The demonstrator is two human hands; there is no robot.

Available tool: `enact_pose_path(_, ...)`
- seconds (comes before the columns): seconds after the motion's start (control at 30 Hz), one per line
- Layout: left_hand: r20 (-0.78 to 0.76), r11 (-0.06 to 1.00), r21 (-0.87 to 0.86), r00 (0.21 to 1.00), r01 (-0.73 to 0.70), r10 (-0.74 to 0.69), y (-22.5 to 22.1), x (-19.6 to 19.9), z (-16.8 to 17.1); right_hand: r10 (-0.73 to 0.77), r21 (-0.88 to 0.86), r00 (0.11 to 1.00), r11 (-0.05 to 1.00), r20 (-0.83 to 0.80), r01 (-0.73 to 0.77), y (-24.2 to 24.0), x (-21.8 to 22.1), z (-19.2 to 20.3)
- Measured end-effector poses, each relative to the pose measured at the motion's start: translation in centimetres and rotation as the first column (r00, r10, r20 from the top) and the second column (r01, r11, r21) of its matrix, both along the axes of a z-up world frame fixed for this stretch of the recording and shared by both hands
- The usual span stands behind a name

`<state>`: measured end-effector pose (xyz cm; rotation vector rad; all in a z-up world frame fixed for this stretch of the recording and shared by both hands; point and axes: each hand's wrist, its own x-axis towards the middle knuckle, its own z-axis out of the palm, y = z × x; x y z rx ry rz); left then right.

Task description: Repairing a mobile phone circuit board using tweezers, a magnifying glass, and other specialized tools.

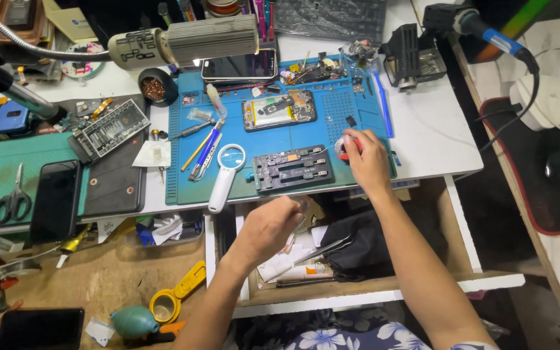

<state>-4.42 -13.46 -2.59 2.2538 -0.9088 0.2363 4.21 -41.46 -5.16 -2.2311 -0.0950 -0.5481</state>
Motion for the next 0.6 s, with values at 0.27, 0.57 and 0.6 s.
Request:
enact_pose_path(0.27,-0.022,0.988,0.022,0.988,0.151,-0.151,-4.5,-1.7,1.1,-0.011,-0.054,1.000,0.998,0.023,0.012,-0.2,0.2,0.0)
enact_pose_path(0.57,-0.050,0.973,0.028,0.972,0.231,-0.229,-4.5,-2.1,-0.4,-0.109,-0.132,0.992,0.986,-0.066,0.100,0.3,0.8,-1.3)
enact_pose_path(0.6,-0.053,0.970,0.028,0.970,0.241,-0.239,-4.4,-2.2,-0.6,-0.119,-0.132,0.990,0.985,-0.069,0.109,0.4,0.7,-1.3)
